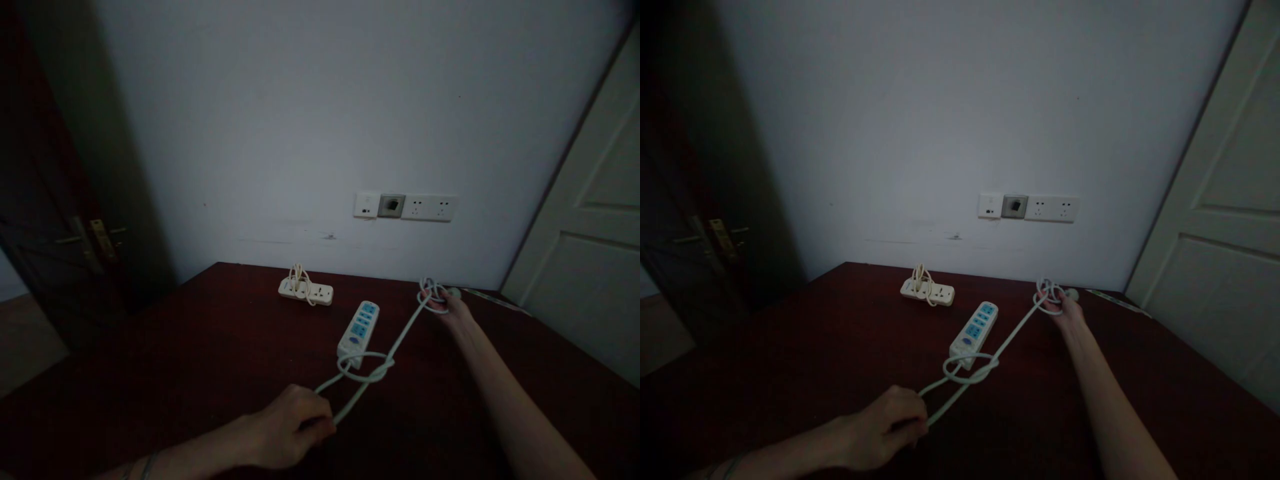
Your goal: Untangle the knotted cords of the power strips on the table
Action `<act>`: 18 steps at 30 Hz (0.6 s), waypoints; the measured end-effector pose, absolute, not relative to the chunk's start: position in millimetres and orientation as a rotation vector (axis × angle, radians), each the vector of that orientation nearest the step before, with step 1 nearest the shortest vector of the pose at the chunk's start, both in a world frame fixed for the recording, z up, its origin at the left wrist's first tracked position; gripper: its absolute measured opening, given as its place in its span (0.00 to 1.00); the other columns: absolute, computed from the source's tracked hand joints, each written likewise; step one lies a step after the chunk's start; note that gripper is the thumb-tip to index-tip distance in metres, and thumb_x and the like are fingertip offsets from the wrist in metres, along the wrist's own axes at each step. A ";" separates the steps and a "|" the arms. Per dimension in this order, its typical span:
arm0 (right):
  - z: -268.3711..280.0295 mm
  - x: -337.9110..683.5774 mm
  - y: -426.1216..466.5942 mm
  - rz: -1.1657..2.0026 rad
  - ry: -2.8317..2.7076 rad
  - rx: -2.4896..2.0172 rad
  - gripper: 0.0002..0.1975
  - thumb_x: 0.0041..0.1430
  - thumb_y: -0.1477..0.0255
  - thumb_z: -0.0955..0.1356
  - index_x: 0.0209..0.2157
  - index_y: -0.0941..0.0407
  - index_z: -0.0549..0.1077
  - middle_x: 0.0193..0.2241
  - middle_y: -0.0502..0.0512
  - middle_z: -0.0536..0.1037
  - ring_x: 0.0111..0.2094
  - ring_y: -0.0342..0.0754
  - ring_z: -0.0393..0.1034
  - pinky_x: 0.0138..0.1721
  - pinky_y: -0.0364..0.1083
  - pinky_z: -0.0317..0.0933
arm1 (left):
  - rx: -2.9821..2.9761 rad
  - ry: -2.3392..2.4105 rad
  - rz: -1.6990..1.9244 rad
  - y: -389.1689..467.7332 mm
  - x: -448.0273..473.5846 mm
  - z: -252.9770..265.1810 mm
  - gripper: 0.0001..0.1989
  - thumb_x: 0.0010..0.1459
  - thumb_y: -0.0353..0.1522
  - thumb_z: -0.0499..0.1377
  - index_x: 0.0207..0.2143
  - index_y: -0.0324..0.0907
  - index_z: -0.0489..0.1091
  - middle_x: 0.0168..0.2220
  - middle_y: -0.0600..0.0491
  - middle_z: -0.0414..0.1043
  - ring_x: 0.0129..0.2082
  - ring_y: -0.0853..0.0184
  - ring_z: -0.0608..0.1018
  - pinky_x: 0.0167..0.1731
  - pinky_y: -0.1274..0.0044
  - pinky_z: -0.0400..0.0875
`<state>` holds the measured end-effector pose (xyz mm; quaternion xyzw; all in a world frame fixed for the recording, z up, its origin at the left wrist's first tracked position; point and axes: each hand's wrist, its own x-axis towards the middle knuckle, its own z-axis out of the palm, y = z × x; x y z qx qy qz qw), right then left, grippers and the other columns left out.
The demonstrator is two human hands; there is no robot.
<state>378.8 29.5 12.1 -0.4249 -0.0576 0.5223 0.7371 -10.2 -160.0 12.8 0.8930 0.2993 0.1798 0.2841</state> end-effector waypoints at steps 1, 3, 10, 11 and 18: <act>8.0 386.5 28.4 1.125 -0.107 -0.944 0.14 0.63 0.78 0.53 0.28 0.59 0.63 0.24 0.49 0.69 0.23 0.39 0.67 0.26 0.43 0.67 | 2.402 0.797 0.479 -162.4 -11.3 11.1 0.15 0.61 0.34 0.48 0.24 0.39 0.66 0.25 0.54 0.70 0.28 0.73 0.70 0.32 0.82 0.62; 0.6 400.2 26.7 1.096 -0.083 -0.958 0.14 0.63 0.79 0.53 0.27 0.59 0.63 0.24 0.49 0.69 0.23 0.39 0.67 0.26 0.43 0.67 | 2.406 0.780 0.492 -164.5 -12.2 9.9 0.14 0.60 0.33 0.49 0.24 0.39 0.67 0.25 0.54 0.70 0.29 0.72 0.71 0.35 0.81 0.63; -10.6 430.4 23.6 1.037 -0.030 -0.986 0.13 0.61 0.80 0.54 0.26 0.59 0.65 0.24 0.51 0.69 0.24 0.40 0.66 0.29 0.46 0.66 | 2.426 0.728 0.480 -160.9 -16.5 16.8 0.11 0.60 0.30 0.50 0.26 0.39 0.67 0.26 0.53 0.71 0.33 0.71 0.71 0.37 0.81 0.64; -11.4 433.0 22.8 1.029 -0.022 -0.989 0.13 0.61 0.80 0.54 0.26 0.59 0.65 0.24 0.51 0.69 0.24 0.40 0.66 0.30 0.46 0.67 | 2.429 0.724 0.473 -160.8 -17.7 17.2 0.11 0.60 0.30 0.50 0.26 0.39 0.67 0.26 0.53 0.71 0.33 0.71 0.71 0.37 0.81 0.64; -14.5 442.9 19.2 1.012 -0.009 -0.964 0.13 0.61 0.79 0.53 0.27 0.58 0.63 0.24 0.50 0.68 0.22 0.40 0.66 0.26 0.43 0.67 | 2.438 0.733 0.413 -151.9 -22.5 26.4 0.12 0.60 0.32 0.49 0.26 0.39 0.66 0.26 0.53 0.69 0.32 0.71 0.70 0.34 0.80 0.63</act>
